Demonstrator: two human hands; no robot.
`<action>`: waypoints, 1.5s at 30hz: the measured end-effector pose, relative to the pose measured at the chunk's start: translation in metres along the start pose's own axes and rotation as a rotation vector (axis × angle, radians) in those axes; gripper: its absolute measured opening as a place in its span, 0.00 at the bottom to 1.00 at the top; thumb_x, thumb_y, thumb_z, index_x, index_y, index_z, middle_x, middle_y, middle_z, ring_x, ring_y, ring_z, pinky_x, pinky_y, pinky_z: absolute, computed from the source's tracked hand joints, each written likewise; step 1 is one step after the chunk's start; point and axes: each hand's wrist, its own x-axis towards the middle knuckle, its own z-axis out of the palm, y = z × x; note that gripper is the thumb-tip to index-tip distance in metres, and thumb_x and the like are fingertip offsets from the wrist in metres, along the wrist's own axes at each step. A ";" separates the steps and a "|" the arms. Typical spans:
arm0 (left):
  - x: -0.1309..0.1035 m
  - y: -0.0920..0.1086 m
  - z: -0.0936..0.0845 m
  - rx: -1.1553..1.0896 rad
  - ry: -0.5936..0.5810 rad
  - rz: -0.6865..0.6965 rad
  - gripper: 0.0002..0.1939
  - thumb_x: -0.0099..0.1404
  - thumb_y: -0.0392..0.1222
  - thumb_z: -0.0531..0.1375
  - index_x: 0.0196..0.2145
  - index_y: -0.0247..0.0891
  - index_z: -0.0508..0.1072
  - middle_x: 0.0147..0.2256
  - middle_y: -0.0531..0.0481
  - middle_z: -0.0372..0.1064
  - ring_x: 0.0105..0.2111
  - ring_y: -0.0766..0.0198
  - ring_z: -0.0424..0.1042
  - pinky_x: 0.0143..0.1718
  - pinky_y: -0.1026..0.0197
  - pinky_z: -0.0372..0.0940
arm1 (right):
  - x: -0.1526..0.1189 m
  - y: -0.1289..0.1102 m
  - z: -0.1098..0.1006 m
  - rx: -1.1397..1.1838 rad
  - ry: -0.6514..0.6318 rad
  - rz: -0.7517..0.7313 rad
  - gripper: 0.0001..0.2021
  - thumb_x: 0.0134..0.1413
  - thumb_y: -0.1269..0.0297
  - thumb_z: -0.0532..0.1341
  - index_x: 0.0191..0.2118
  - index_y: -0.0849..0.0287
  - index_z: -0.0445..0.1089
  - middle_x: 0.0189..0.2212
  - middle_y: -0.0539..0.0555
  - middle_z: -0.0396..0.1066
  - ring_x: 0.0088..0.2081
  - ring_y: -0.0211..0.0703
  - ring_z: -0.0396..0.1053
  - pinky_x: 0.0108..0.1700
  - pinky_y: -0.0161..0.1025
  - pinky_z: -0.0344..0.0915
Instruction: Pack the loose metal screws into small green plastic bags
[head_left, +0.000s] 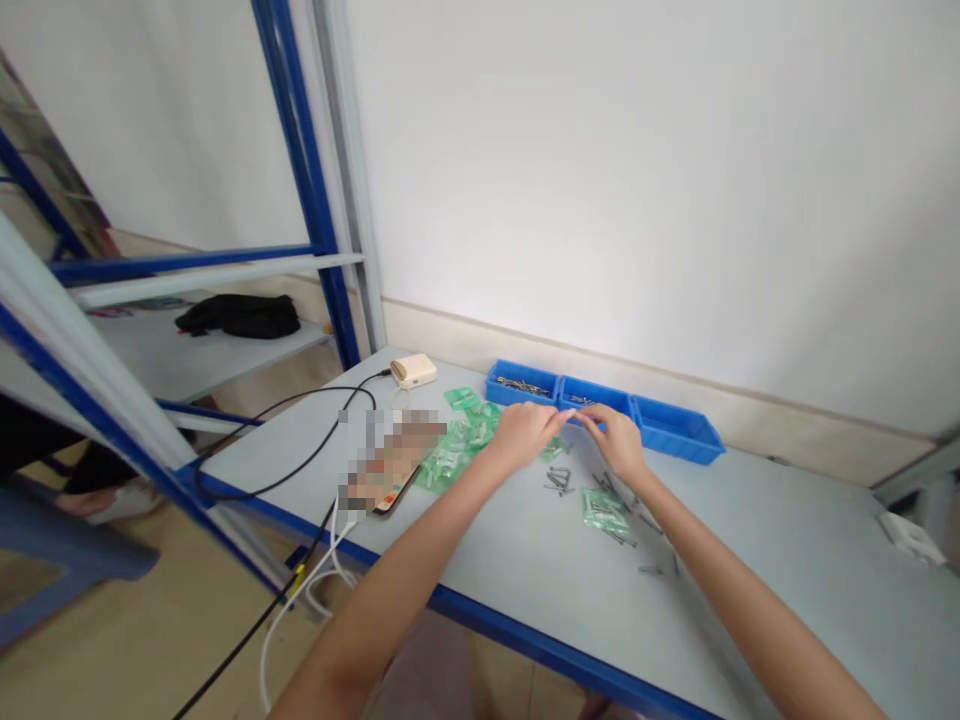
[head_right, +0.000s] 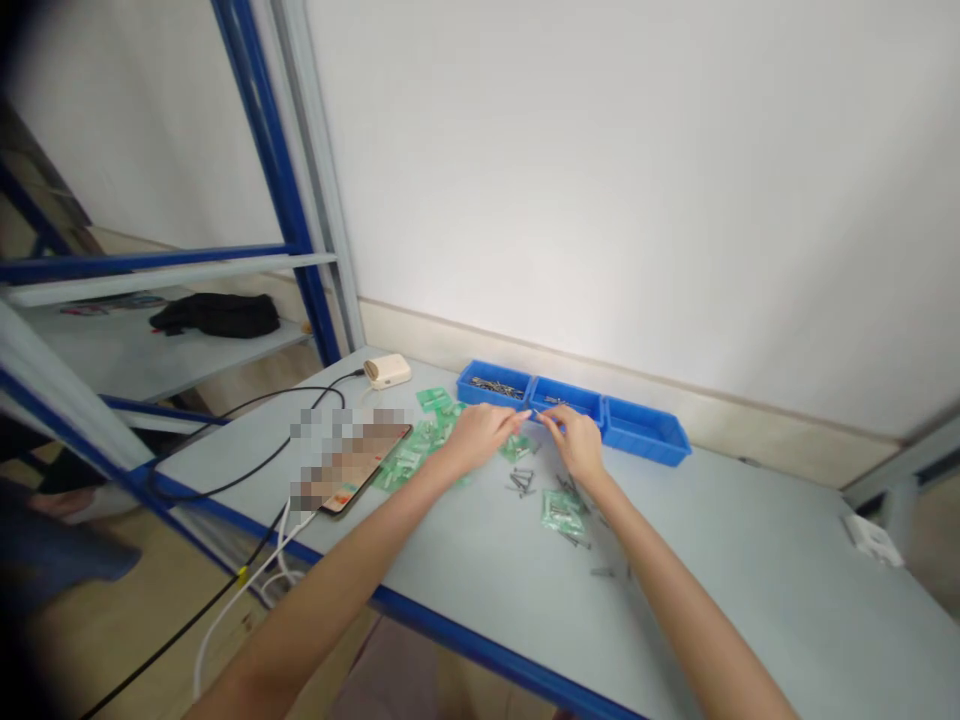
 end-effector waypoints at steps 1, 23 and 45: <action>-0.011 -0.001 -0.012 -0.029 0.071 0.001 0.24 0.71 0.48 0.44 0.27 0.36 0.72 0.26 0.50 0.71 0.28 0.63 0.70 0.33 0.63 0.58 | 0.017 0.000 -0.001 -0.049 -0.005 0.010 0.18 0.64 0.56 0.49 0.39 0.57 0.73 0.40 0.54 0.72 0.39 0.42 0.69 0.41 0.37 0.62; -0.215 -0.074 -0.065 0.314 0.283 -0.236 0.23 0.70 0.51 0.45 0.57 0.37 0.55 0.54 0.42 0.62 0.55 0.57 0.61 0.55 0.54 0.56 | -0.209 0.056 -0.075 -0.008 -0.165 0.040 0.22 0.55 0.42 0.54 0.48 0.49 0.70 0.46 0.51 0.68 0.45 0.48 0.67 0.44 0.44 0.65; -0.144 -0.123 -0.089 0.471 -0.097 -0.108 0.27 0.70 0.57 0.38 0.56 0.40 0.59 0.56 0.41 0.61 0.59 0.56 0.55 0.61 0.37 0.22 | -0.197 0.020 -0.068 -0.298 -0.065 -0.220 0.20 0.66 0.55 0.42 0.56 0.46 0.64 0.50 0.48 0.67 0.46 0.47 0.66 0.48 0.50 0.57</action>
